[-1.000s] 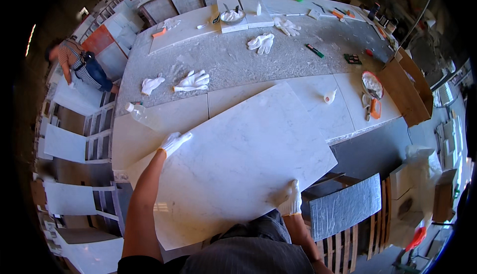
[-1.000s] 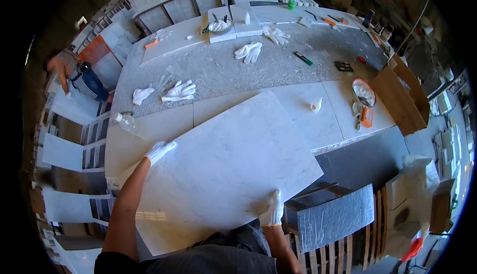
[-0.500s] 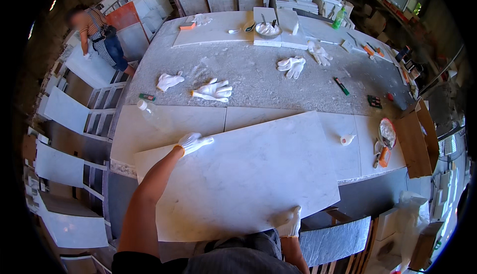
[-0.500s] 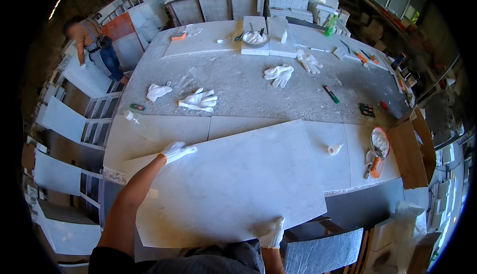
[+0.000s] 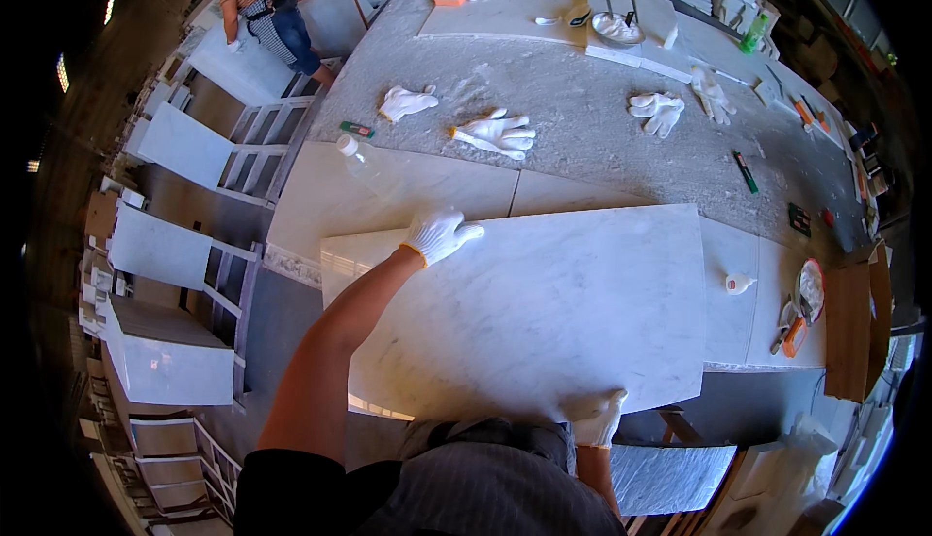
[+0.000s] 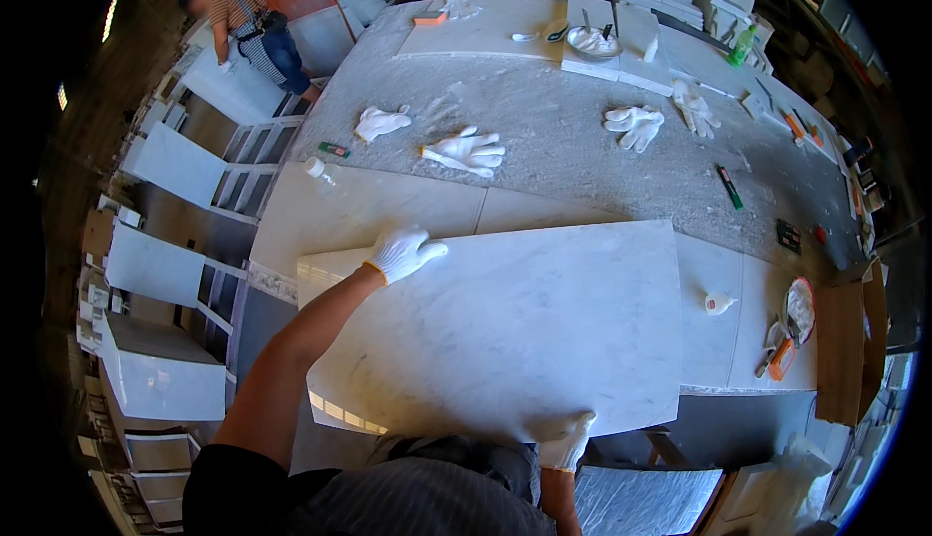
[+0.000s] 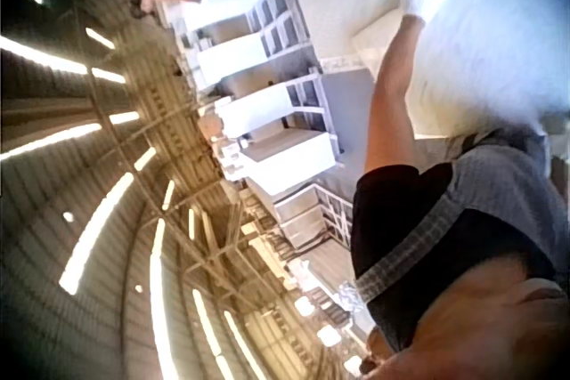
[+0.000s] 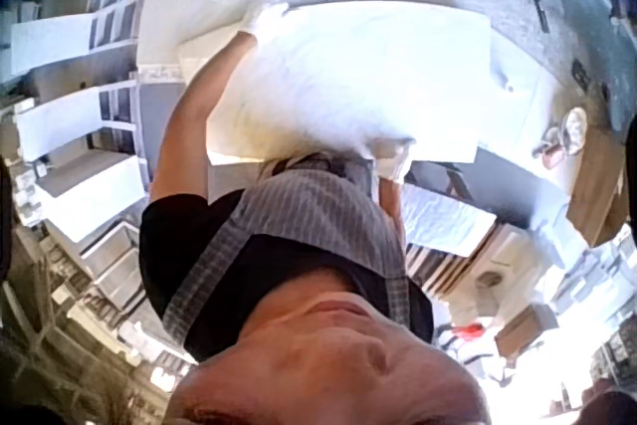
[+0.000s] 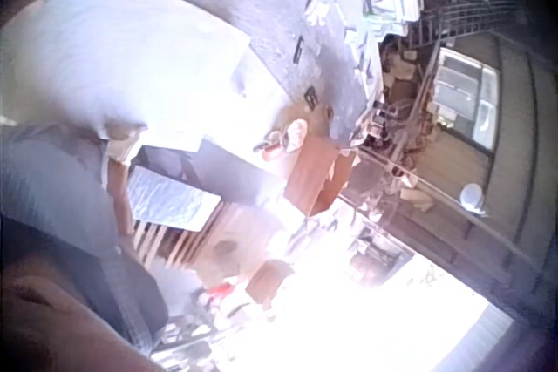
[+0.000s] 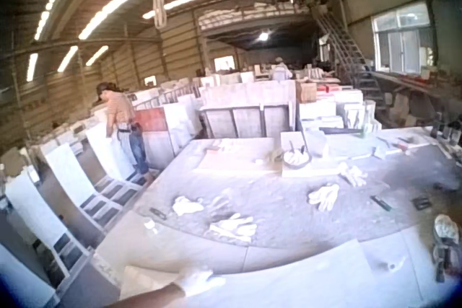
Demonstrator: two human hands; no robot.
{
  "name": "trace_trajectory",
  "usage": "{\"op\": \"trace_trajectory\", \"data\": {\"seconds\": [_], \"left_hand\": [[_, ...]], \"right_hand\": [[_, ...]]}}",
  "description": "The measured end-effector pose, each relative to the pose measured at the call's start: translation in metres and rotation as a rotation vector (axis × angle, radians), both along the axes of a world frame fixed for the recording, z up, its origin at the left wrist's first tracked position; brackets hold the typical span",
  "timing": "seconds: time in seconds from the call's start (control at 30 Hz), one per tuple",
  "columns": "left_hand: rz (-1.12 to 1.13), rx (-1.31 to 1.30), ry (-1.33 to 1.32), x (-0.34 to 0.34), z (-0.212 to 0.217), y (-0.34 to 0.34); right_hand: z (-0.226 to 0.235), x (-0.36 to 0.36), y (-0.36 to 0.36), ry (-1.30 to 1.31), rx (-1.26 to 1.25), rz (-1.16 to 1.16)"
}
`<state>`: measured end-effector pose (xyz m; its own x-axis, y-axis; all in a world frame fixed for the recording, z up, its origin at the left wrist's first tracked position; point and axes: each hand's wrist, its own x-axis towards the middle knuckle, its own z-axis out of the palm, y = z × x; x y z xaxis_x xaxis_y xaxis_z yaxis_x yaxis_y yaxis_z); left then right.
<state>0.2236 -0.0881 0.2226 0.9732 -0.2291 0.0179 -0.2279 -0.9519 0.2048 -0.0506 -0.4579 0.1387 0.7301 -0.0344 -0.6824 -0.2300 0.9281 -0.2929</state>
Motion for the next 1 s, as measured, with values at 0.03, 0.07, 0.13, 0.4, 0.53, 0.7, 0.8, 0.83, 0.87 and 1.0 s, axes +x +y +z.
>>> {"op": "trace_trajectory", "data": {"seconds": [0.03,0.07,0.13,0.4,0.53,0.7,0.8,0.83,0.87,1.0], "left_hand": [[-0.033,-0.010,-0.063,0.002,0.003,0.003],[-0.066,-0.024,-0.119,0.000,0.006,0.002],[0.007,-0.090,-0.225,-0.010,0.024,-0.011],[0.831,-0.386,-0.364,-0.029,-0.027,0.084],[0.800,-0.706,-0.346,0.008,-0.010,0.109],[0.792,-0.913,-0.289,0.029,-0.009,0.113],[0.833,-0.982,-0.261,0.041,-0.013,0.110],[0.826,-0.987,-0.254,0.048,0.000,0.096],[0.819,-0.991,-0.246,0.055,0.005,0.086],[0.623,-1.039,-0.296,0.097,-0.008,0.096]], "right_hand": [[-0.001,-0.001,-0.001,-0.012,0.021,0.008],[0.002,-0.001,-0.001,0.008,0.020,0.022],[0.008,0.000,-0.003,0.047,0.010,0.037],[0.011,0.001,-0.007,-0.025,0.088,0.100],[0.010,0.000,-0.009,-0.083,0.061,0.134],[0.013,-0.001,-0.004,-0.004,0.093,0.066],[0.016,-0.007,-0.002,0.063,0.061,0.040],[0.016,-0.010,-0.002,0.082,0.052,0.024],[0.012,-0.014,-0.004,0.089,0.036,0.012],[0.010,-0.010,0.000,0.099,0.052,0.018]]}}
